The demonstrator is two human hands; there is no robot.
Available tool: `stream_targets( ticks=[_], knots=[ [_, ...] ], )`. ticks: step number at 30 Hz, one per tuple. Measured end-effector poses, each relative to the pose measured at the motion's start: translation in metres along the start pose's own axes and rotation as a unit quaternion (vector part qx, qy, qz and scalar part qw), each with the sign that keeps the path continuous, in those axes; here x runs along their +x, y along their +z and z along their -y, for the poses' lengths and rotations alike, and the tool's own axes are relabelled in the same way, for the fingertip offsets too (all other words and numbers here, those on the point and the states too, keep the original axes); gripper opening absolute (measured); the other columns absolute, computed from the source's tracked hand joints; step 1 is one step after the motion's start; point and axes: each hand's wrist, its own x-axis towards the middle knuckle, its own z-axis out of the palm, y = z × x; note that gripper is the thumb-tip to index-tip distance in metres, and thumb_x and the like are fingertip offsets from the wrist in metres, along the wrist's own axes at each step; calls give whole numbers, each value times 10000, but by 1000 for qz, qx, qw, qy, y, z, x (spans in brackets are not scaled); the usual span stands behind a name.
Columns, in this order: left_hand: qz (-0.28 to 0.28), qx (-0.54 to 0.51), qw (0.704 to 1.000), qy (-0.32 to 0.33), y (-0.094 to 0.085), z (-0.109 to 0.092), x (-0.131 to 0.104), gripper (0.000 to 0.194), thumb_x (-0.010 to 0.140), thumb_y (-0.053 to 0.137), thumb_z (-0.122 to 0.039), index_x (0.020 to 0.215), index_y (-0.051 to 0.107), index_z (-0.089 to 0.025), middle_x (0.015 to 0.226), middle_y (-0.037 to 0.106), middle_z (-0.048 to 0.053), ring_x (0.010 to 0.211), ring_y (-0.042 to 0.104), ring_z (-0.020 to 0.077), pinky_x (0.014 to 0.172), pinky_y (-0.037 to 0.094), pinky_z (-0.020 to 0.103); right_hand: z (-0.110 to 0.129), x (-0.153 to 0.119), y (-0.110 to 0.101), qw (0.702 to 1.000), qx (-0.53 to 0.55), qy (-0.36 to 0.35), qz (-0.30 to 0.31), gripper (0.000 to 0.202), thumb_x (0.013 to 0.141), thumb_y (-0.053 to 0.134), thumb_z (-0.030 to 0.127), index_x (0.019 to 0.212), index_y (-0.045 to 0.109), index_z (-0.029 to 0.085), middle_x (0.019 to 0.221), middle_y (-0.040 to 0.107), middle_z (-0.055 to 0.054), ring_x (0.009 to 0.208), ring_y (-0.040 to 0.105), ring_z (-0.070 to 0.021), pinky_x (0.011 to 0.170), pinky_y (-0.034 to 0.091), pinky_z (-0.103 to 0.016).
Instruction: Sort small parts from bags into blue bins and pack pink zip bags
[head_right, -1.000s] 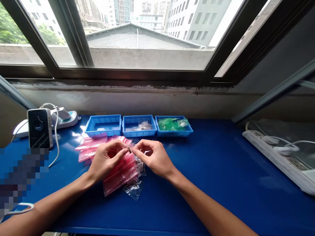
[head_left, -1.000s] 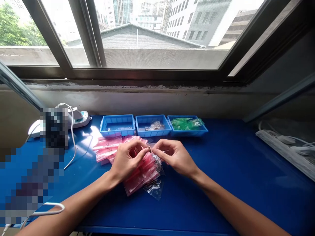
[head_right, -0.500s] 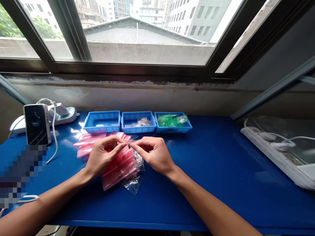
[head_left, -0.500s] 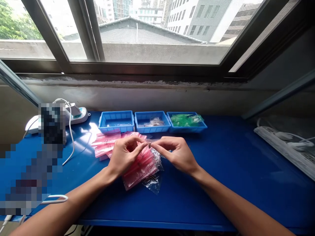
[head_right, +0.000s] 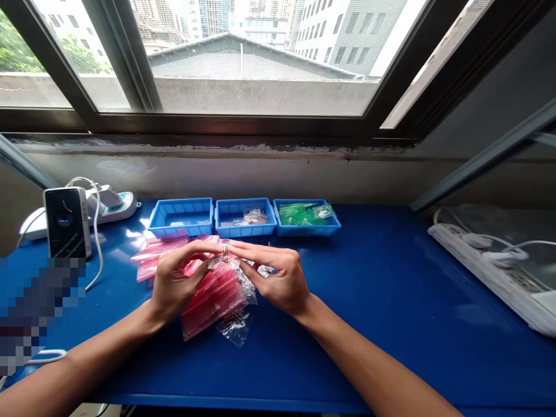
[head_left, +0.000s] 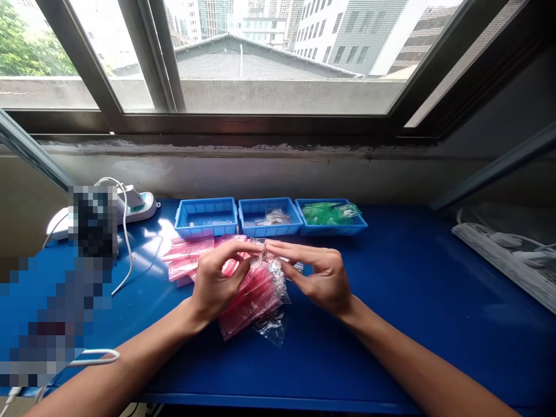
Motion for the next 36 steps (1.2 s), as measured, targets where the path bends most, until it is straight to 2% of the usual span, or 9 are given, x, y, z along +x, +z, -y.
stream_targets(
  ticks=[8, 11, 13, 16, 22, 27, 31, 34, 36],
  knots=[
    [5, -3, 1000, 2, -2, 2, 0, 231, 930, 621, -59, 1078, 768, -159, 1040, 831, 80, 922, 789, 187, 781, 642, 291, 1, 1, -2, 1000, 2, -24, -2, 273, 926, 716, 176, 1146, 838, 282, 1185, 791, -46, 1080, 793, -298, 960, 668, -423],
    [16, -11, 999, -32, -3, 2, 2, 157, 936, 665, -137, 1042, 778, -160, 984, 832, 82, 873, 788, 199, 759, 633, 300, 1, 1, -2, 1000, 4, 0, -1, 194, 916, 734, 231, 1055, 865, 262, 1111, 823, -63, 1018, 812, -306, 834, 693, -404],
    [34, -29, 996, -74, -3, 0, 2, 112, 950, 693, -228, 921, 774, -156, 816, 806, 59, 704, 746, 175, 646, 589, 269, 2, 2, -2, 1000, 13, 28, 6, 143, 915, 739, 273, 950, 874, 240, 932, 852, -66, 804, 824, -267, 658, 671, -341],
    [70, -62, 983, -159, -1, -4, 4, 281, 971, 678, -354, 787, 735, -149, 574, 656, -3, 482, 562, 114, 477, 429, 221, 3, 2, 0, 996, 21, 80, 22, 217, 933, 706, 321, 798, 832, 206, 630, 765, -30, 472, 662, -162, 476, 534, -270],
    [91, -90, 967, -221, 0, -9, 7, 353, 942, 690, -431, 752, 729, -135, 533, 550, -25, 470, 438, 90, 461, 321, 209, 4, 5, 0, 987, 54, 146, 44, 273, 928, 666, 340, 740, 773, 175, 558, 653, -10, 443, 536, -122, 451, 424, -247],
    [87, -106, 963, -230, 0, -6, 6, 332, 943, 697, -415, 792, 766, -127, 527, 542, -27, 464, 415, 85, 456, 309, 210, 4, 6, 0, 984, 64, 159, 44, 283, 925, 673, 346, 736, 788, 169, 528, 620, -2, 433, 500, -114, 442, 395, -244],
    [59, -102, 969, -216, 1, -4, 3, 294, 943, 699, -371, 820, 788, -119, 526, 573, -20, 444, 426, 83, 438, 323, 210, 2, 4, 1, 984, 68, 161, 36, 264, 926, 707, 368, 811, 842, 173, 633, 731, -38, 466, 552, -125, 441, 412, -247],
    [35, -78, 981, -175, 1, -2, 1, 223, 945, 709, -312, 947, 821, -119, 565, 675, 3, 448, 550, 109, 454, 431, 219, 0, 2, 1, 982, 92, 165, 24, 231, 915, 740, 367, 939, 871, 179, 639, 765, -38, 431, 596, -139, 425, 473, -255],
    [24, -51, 990, -126, 0, 0, 0, 173, 941, 715, -239, 1020, 826, -133, 723, 791, 47, 582, 702, 154, 554, 552, 241, -2, 1, 1, 986, 86, 142, 11, 203, 914, 748, 317, 1021, 870, 196, 749, 822, -51, 486, 690, -170, 477, 564, -275]
  ],
)
